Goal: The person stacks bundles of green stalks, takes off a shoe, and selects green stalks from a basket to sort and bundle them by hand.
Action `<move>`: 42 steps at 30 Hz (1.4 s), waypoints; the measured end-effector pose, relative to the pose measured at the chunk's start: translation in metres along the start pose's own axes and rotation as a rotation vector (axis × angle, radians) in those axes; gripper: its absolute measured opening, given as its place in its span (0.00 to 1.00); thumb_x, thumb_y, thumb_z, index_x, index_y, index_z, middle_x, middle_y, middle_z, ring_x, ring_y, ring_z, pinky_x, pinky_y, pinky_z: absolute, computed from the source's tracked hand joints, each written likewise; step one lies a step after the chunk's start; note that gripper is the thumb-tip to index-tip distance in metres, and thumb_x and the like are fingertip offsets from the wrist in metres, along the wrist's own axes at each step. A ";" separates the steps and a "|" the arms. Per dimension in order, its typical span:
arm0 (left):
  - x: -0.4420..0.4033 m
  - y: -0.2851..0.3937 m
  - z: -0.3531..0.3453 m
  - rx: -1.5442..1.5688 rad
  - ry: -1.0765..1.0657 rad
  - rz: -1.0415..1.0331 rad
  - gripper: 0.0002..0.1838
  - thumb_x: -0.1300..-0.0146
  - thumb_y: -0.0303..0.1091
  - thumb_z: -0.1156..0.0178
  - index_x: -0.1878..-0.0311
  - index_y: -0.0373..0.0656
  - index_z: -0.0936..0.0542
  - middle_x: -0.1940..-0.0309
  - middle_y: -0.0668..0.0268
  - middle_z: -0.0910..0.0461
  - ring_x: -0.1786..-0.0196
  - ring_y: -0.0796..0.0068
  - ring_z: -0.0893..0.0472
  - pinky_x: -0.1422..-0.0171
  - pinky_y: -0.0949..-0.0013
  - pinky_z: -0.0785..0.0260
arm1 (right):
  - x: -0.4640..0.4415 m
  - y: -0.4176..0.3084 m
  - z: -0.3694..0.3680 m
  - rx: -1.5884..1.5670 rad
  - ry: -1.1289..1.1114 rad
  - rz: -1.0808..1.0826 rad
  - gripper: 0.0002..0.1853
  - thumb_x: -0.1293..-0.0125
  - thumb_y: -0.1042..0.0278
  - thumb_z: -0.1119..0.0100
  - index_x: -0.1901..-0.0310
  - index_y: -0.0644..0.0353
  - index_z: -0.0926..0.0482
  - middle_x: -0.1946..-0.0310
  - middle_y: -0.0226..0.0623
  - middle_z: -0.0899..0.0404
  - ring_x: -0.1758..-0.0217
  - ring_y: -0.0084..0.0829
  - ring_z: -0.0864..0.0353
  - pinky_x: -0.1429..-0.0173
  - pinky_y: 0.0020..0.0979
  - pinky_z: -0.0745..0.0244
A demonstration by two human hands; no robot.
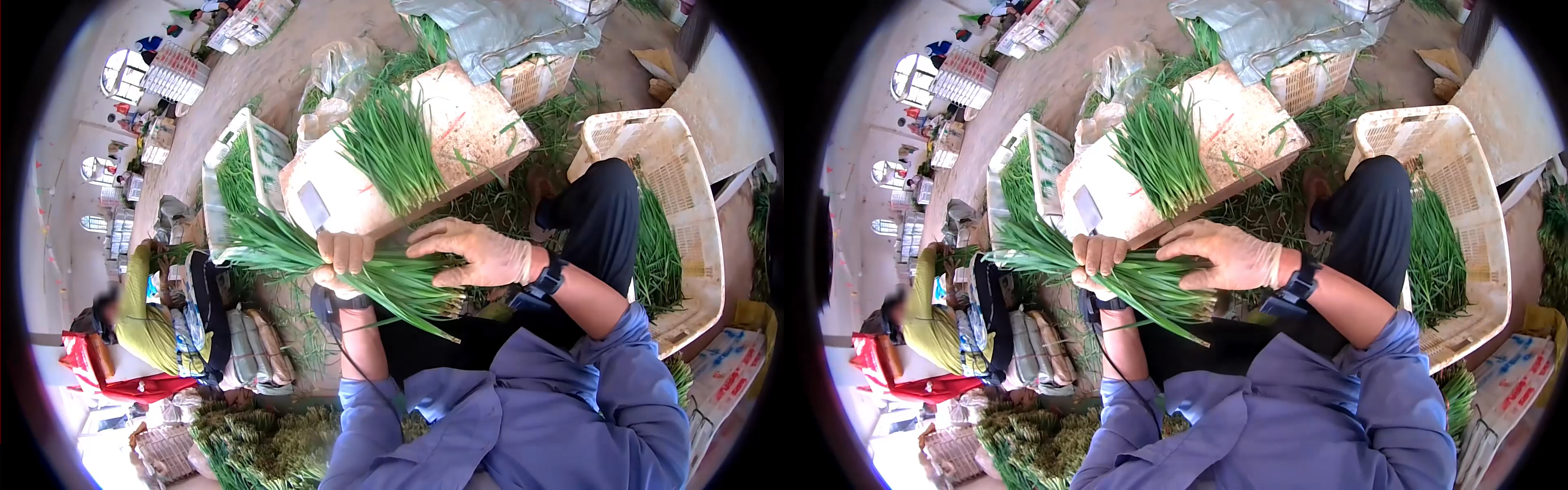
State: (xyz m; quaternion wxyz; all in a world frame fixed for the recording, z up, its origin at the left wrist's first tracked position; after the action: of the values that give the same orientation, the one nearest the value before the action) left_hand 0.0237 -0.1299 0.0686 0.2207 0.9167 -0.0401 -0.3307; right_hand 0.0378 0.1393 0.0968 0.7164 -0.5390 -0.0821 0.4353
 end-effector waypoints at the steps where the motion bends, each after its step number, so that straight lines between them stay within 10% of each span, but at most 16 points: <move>1: 0.002 -0.001 0.003 0.009 0.005 0.005 0.09 0.38 0.32 0.32 0.59 0.52 0.24 0.69 0.79 0.17 0.67 0.79 0.20 0.51 0.66 0.27 | -0.001 0.001 -0.009 -0.050 0.018 0.001 0.23 0.30 0.59 0.28 0.36 0.52 0.18 0.32 0.39 0.22 0.27 0.45 0.25 0.23 0.44 0.30; 7: 0.017 0.002 0.018 0.053 0.068 -0.030 0.09 0.37 0.32 0.35 0.56 0.50 0.24 0.66 0.76 0.17 0.61 0.75 0.18 0.46 0.63 0.27 | 0.007 0.026 -0.012 -0.331 0.164 -0.142 0.05 0.29 0.73 0.30 0.55 0.61 0.15 0.47 0.38 0.15 0.42 0.37 0.16 0.34 0.37 0.22; 13: 0.025 0.015 0.028 0.106 0.206 -0.077 0.09 0.34 0.29 0.38 0.53 0.49 0.25 0.63 0.72 0.17 0.52 0.70 0.18 0.36 0.58 0.28 | 0.034 0.038 0.020 0.435 0.513 -0.315 0.04 0.32 0.70 0.37 0.61 0.60 0.18 0.63 0.45 0.16 0.57 0.50 0.14 0.52 0.45 0.19; 15: 0.024 0.017 0.029 0.106 0.226 -0.074 0.08 0.34 0.28 0.38 0.54 0.49 0.25 0.62 0.71 0.17 0.51 0.69 0.18 0.33 0.55 0.29 | 0.039 0.014 0.024 0.121 0.453 -0.447 0.07 0.35 0.67 0.31 0.59 0.58 0.17 0.65 0.42 0.14 0.65 0.46 0.12 0.59 0.40 0.17; 19: 0.025 0.018 0.034 0.084 0.240 -0.066 0.10 0.35 0.28 0.36 0.53 0.48 0.25 0.60 0.71 0.16 0.50 0.67 0.18 0.32 0.53 0.29 | 0.036 -0.014 -0.007 0.338 0.257 0.077 0.11 0.36 0.58 0.27 0.56 0.51 0.14 0.71 0.35 0.13 0.71 0.39 0.13 0.66 0.40 0.18; 26: 0.027 0.015 0.039 0.018 0.285 -0.034 0.13 0.38 0.27 0.36 0.52 0.48 0.24 0.60 0.71 0.17 0.50 0.65 0.19 0.32 0.51 0.30 | 0.015 -0.008 -0.045 0.541 0.301 0.021 0.12 0.41 0.57 0.29 0.64 0.51 0.21 0.79 0.33 0.18 0.77 0.42 0.15 0.69 0.44 0.21; 30: 0.030 0.019 0.043 -0.028 0.356 -0.025 0.14 0.39 0.27 0.36 0.52 0.49 0.25 0.61 0.71 0.18 0.53 0.66 0.21 0.35 0.52 0.30 | 0.021 0.006 -0.029 0.589 0.178 -0.156 0.09 0.42 0.60 0.33 0.65 0.54 0.19 0.78 0.37 0.17 0.75 0.43 0.13 0.68 0.45 0.19; 33: 0.030 0.020 0.044 -0.016 0.391 -0.039 0.12 0.38 0.28 0.37 0.52 0.50 0.25 0.61 0.72 0.19 0.53 0.68 0.21 0.34 0.52 0.30 | 0.044 0.046 -0.013 0.810 -0.440 -0.374 0.08 0.43 0.62 0.32 0.64 0.53 0.17 0.73 0.38 0.15 0.67 0.45 0.12 0.62 0.47 0.19; 38: 0.027 0.021 0.045 0.019 0.313 -0.016 0.12 0.37 0.28 0.37 0.53 0.50 0.27 0.63 0.73 0.21 0.54 0.70 0.22 0.32 0.50 0.30 | 0.032 0.004 0.006 0.761 0.269 0.133 0.14 0.40 0.68 0.31 0.51 0.49 0.17 0.56 0.28 0.21 0.52 0.35 0.19 0.49 0.38 0.25; 42: 0.022 0.016 0.046 -0.008 0.277 -0.008 0.11 0.37 0.27 0.39 0.54 0.50 0.27 0.65 0.73 0.23 0.56 0.70 0.24 0.32 0.49 0.31 | 0.024 0.019 -0.017 0.770 -0.175 0.171 0.14 0.40 0.70 0.36 0.52 0.49 0.14 0.54 0.30 0.16 0.51 0.34 0.16 0.51 0.37 0.20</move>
State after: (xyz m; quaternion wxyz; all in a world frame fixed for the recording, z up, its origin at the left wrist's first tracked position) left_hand 0.0130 -0.1669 0.0309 0.2264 0.9528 -0.0043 -0.2021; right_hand 0.0520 0.1450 0.0653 0.8176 -0.1968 0.0715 0.5364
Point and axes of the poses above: each hand's wrist, its own x-axis away from the middle knuckle, its own z-axis out of the back of the hand, y = z × x, the point moved 2 cm from there along -x, towards the middle knuckle
